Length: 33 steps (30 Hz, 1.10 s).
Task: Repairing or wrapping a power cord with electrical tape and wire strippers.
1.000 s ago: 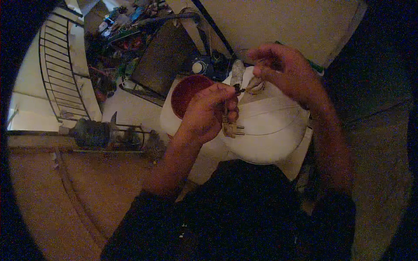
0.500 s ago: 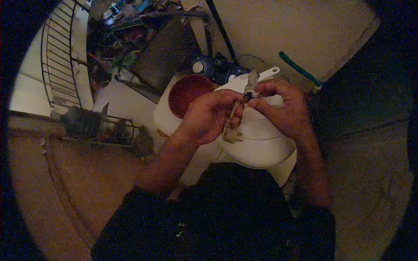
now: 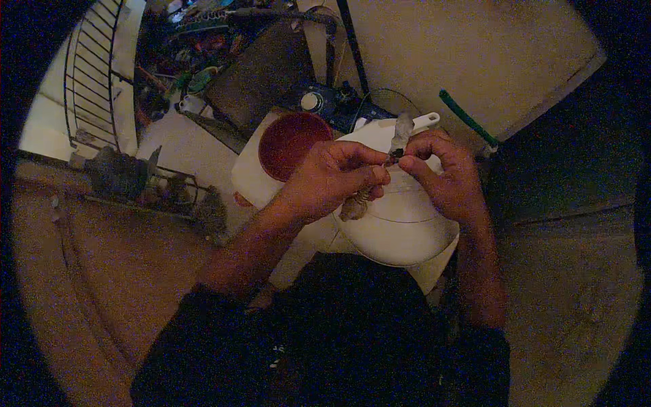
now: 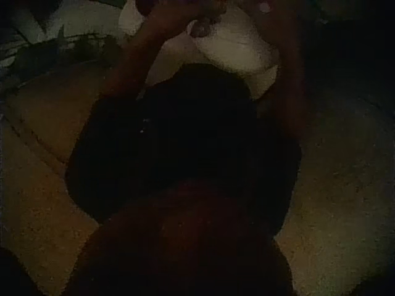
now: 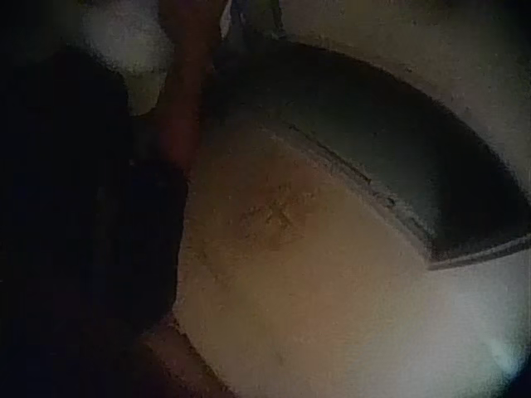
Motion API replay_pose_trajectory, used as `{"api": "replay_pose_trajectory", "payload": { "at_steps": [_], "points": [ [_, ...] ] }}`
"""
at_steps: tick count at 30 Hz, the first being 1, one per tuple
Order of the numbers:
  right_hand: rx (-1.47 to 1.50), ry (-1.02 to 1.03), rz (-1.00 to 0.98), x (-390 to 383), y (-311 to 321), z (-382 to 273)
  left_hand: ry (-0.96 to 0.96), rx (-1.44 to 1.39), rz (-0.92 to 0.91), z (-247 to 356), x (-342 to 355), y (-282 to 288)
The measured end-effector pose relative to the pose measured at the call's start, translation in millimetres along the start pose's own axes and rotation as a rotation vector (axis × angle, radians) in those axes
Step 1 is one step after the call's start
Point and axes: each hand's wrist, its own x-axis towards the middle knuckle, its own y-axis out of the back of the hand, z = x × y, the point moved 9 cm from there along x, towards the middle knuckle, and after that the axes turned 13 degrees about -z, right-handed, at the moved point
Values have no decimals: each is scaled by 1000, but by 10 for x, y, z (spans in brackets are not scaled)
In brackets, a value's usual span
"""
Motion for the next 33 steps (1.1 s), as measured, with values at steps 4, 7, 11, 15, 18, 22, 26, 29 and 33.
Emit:
{"api": "replay_pose_trajectory", "payload": {
  "at_steps": [4,7,11,15,18,22,26,29,33],
  "points": [
    [-16,34,13,-32,24,-23,43,128,77,73,-35,37],
    [-8,77,-27,2,-8,-2,-9,234,96,136,-41,55],
    [23,14,-74,11,-48,86,-66,352,189,199,-68,64],
    [12,39,-64,-40,-26,98,-168,561,262,335,-88,-2],
    [44,54,-72,-24,-55,104,-226,592,302,391,-129,-12],
    [59,53,-113,-6,-75,60,-298,724,332,459,-169,-35],
    [69,41,-115,-7,-59,49,-357,827,346,523,-191,-85],
    [73,9,-119,-33,-51,124,-416,872,350,550,-171,-141],
    [166,-47,-106,-25,-70,148,-506,885,372,630,-252,-162]
  ]
}}
